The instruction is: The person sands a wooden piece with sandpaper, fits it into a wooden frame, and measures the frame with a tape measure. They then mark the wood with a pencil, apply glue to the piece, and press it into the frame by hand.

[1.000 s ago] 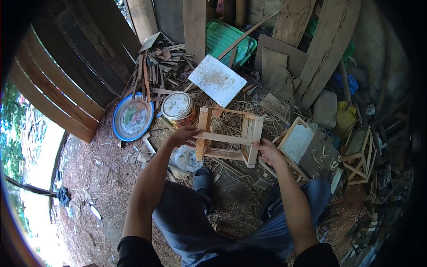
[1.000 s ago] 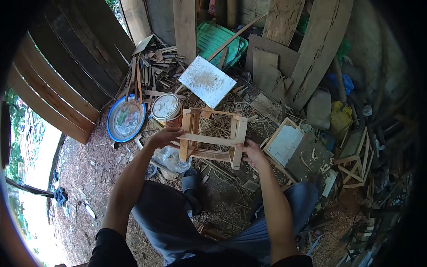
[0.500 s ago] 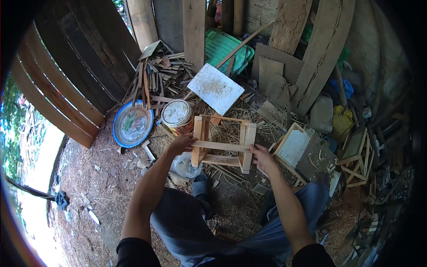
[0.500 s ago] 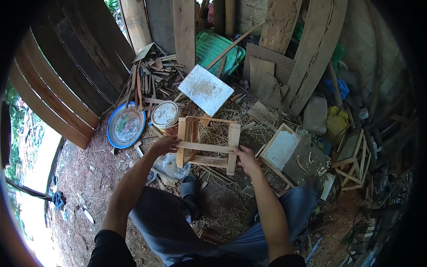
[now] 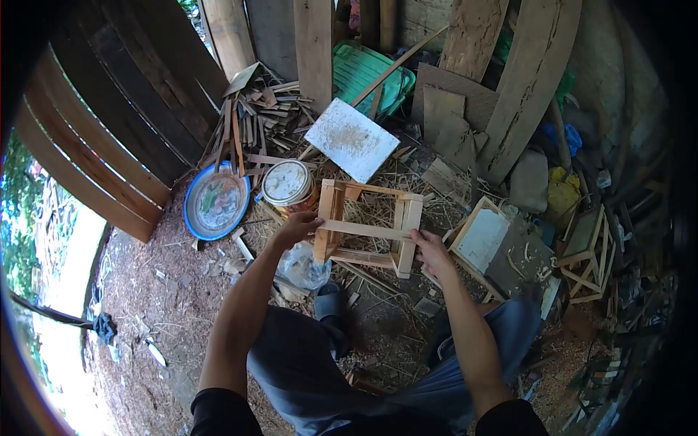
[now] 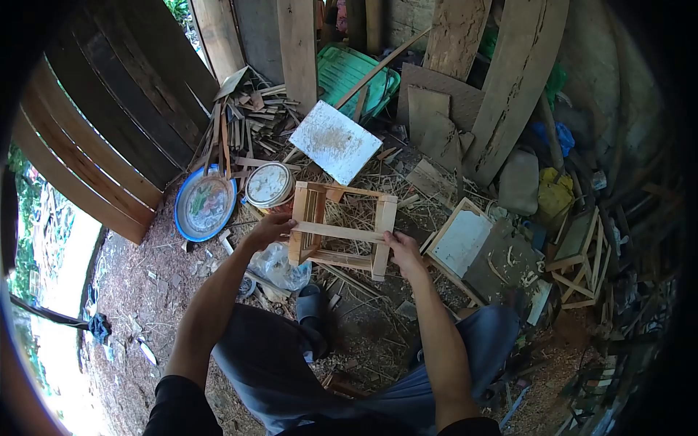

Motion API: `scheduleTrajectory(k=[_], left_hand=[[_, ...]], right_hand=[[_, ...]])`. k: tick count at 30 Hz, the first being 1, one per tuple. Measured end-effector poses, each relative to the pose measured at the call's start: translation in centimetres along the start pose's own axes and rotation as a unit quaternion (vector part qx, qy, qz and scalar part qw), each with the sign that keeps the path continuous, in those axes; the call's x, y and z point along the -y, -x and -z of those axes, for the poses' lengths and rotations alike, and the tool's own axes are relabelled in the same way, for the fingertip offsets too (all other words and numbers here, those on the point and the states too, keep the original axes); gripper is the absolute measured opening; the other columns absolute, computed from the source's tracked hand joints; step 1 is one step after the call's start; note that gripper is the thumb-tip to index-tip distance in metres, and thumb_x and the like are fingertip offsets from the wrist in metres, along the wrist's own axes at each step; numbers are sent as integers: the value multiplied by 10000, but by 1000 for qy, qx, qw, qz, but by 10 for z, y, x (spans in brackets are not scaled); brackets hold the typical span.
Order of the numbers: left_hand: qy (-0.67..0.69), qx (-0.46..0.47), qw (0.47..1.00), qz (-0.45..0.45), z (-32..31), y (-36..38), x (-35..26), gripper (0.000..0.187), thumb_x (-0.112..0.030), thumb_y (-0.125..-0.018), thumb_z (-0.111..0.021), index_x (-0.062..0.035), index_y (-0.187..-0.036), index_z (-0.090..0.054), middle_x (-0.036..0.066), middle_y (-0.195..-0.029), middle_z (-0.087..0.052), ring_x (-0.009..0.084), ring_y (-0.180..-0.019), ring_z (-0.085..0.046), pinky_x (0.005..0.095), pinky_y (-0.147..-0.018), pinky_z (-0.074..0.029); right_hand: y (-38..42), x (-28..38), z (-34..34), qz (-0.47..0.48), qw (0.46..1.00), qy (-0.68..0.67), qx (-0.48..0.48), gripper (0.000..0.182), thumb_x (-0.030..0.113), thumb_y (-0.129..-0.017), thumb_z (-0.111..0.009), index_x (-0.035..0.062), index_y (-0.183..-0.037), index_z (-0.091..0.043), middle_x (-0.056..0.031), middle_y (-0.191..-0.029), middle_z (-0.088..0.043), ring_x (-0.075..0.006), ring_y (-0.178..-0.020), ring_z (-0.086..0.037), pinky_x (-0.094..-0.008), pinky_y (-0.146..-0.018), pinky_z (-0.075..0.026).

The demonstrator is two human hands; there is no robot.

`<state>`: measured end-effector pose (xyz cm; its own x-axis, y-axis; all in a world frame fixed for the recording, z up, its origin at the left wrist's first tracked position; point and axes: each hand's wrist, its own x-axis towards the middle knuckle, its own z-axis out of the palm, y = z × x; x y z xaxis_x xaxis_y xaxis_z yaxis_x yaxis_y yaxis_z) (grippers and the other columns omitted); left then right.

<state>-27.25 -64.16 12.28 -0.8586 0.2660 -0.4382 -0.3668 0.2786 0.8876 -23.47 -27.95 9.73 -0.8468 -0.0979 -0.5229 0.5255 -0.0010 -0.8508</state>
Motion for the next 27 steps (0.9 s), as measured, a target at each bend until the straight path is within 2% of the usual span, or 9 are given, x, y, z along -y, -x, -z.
scheduleTrajectory(k=[3, 6, 9, 12, 15, 21, 27], left_hand=[[-25, 15, 999, -36, 1, -4, 2, 430, -272, -907, -586, -24, -1251, -515, 78, -1103, -606, 156, -1002, -572, 332, -857, -486], [-49, 4, 999, -21, -6, 7, -13, 440, -236, -873, -636, -21, -1241, -528, 72, -1073, -621, 147, -952, -581, 319, -834, -490], [-67, 9, 996, -51, -6, 11, -17, 429, -171, -825, -683, -11, -1202, -557, 66, -1038, -639, 129, -909, -586, 291, -797, -494], [-95, 24, 990, -99, -1, 3, -6, 405, -107, -795, -688, -25, -1177, -581, 45, -1019, -650, 123, -870, -594, 255, -725, -502], [-81, -1, 993, -88, -6, 6, -11, 375, -66, -776, -695, -14, -1135, -600, 41, -971, -663, 111, -829, -600, 247, -700, -503], [-115, -8, 989, -95, -8, 4, -13, 298, -56, -767, -696, 12, -1048, -622, 45, -902, -671, 82, -766, -589, 244, -665, -500], [-203, -18, 970, -130, -7, 3, -15, 295, -56, -763, -699, 10, -1041, -622, 39, -874, -662, 80, -751, -582, 251, -643, -491]], right_hand=[[3, 1, 0, 4, 1000, 4, -9, 502, 406, -927, -513, 34, -1262, -471, -114, -1221, -530, -282, -1147, -493, -539, -990, -326], [5, 1, 4, 3, 1000, 3, -8, 490, 412, -930, -508, 34, -1240, -476, -113, -1205, -533, -279, -1135, -509, -527, -990, -321], [5, 1, 4, -12, 1000, 1, -9, 485, 404, -932, -507, 32, -1242, -473, -104, -1193, -536, -275, -1120, -517, -531, -978, -334], [16, 13, 1, -25, 1000, 6, -15, 491, 410, -929, -510, 36, -1246, -475, -104, -1198, -533, -270, -1124, -509, -541, -978, -331], [-2, -7, 8, -1, 1000, -14, -4, 514, 427, -919, -516, 49, -1264, -477, -120, -1221, -525, -277, -1153, -484, -563, -1000, -307], [-6, -11, 10, 8, 1000, -30, -3, 504, 417, -921, -519, 42, -1256, -485, -115, -1213, -530, -276, -1148, -487, -562, -1006, -297], [0, -2, 6, 11, 1000, -7, -9, 486, 403, -932, -506, 31, -1245, -489, -109, -1186, -546, -259, -1128, -502, -557, -992, -317]])
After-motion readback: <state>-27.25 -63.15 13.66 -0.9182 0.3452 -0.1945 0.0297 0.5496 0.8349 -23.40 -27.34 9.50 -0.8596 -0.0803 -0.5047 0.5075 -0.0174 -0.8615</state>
